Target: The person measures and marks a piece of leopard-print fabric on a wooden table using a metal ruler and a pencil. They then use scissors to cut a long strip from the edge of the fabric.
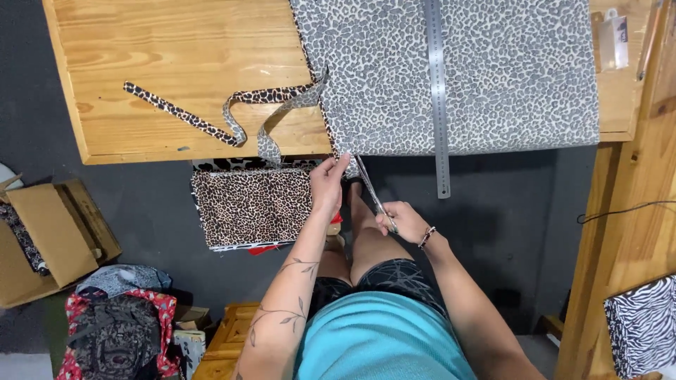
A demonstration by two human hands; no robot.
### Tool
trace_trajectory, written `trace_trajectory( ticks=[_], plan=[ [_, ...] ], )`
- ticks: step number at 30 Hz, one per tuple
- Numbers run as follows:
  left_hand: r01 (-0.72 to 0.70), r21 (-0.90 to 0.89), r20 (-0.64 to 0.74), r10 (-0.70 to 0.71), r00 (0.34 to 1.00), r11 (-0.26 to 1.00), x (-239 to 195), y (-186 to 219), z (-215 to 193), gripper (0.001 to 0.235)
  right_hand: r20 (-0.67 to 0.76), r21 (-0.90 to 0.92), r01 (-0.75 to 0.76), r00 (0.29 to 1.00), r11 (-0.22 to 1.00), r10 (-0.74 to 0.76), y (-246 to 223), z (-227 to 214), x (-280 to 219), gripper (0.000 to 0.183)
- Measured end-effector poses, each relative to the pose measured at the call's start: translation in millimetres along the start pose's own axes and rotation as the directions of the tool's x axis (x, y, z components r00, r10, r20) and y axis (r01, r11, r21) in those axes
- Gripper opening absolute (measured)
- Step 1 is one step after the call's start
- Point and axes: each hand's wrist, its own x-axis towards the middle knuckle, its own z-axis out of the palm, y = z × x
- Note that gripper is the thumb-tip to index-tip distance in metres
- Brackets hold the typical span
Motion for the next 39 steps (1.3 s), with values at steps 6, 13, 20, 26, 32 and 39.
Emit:
trace_trajectory(
  ticks=[6,13,20,26,32,39],
  plan=[
    [-0.04,-0.063,0.058,0.044,0.997,0.997,9,-19,-5,0.028,0.008,-0.05,0.019,1.0,0.999,-0.019,-32,-8,2,0.05],
    [-0.054,-0.076,0.086,0.061,0.994,0.996,-3,0,-4,0.019,-0.051,-0.027,0.017,0.999,0.999,-0.018,-16,4,4,0.042],
    [-0.062,-0.065,0.139,0.07,0.988,0.996,7,-6,-12,0.023,-0.161,0.021,0.003,0.987,1.0,0.0,-23,17,23,0.025],
    [-0.103,-0.054,0.192,0.111,0.975,0.993,9,-8,-12,0.025,-0.223,0.017,0.008,0.975,1.0,-0.004,-30,20,30,0.029],
    [-0.107,-0.092,0.206,0.124,0.971,0.99,14,-16,-13,0.024,-0.251,-0.037,-0.011,0.968,0.999,0.002,-41,22,28,0.044],
    [-0.108,-0.123,0.182,0.13,0.975,0.987,-19,23,-5,0.023,-0.218,-0.069,-0.014,0.976,0.997,-0.001,-38,15,26,0.045]
  ],
)
